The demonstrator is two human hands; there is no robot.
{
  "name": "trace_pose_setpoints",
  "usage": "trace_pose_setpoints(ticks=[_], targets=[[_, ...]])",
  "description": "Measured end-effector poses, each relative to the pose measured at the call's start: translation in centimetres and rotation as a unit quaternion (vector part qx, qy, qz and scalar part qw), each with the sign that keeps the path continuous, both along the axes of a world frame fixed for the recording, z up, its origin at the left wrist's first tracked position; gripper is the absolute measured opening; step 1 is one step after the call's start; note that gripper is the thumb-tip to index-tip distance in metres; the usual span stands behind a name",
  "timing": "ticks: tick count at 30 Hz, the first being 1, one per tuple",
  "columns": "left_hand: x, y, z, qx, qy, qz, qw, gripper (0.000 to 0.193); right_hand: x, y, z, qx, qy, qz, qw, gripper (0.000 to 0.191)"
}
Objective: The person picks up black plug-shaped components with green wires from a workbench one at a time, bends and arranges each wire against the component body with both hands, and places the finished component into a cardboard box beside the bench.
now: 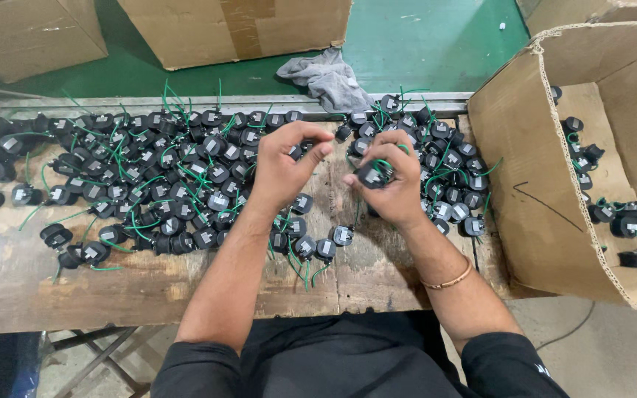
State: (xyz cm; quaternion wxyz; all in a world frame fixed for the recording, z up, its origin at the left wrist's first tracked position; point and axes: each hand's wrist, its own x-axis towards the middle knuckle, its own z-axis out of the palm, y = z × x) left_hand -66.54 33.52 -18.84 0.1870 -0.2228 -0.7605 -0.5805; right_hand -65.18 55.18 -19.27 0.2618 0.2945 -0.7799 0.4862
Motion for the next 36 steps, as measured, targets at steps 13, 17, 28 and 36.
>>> trace_pose_setpoints(ticks=[13,17,28,36], targets=[[1.7,3.7,-1.8,-0.387,-0.018,0.134,0.912,0.028,2.7,3.9,1.0,-0.124,-0.074,0.119,0.982,0.039],[2.6,5.3,0.5,-0.28,-0.008,0.167,0.945,0.041,3.4,5.7,2.6,-0.115,-0.062,0.078,0.988,0.032],[2.5,10.2,3.2,0.054,-0.056,-0.031,0.996,0.054,1.5,6.1,4.7,0.026,-0.031,0.056,0.998,0.051],[3.5,4.0,3.1,-0.044,0.124,0.0,0.991,0.041,1.3,1.9,2.9,0.037,-0.027,0.044,0.998,0.051]])
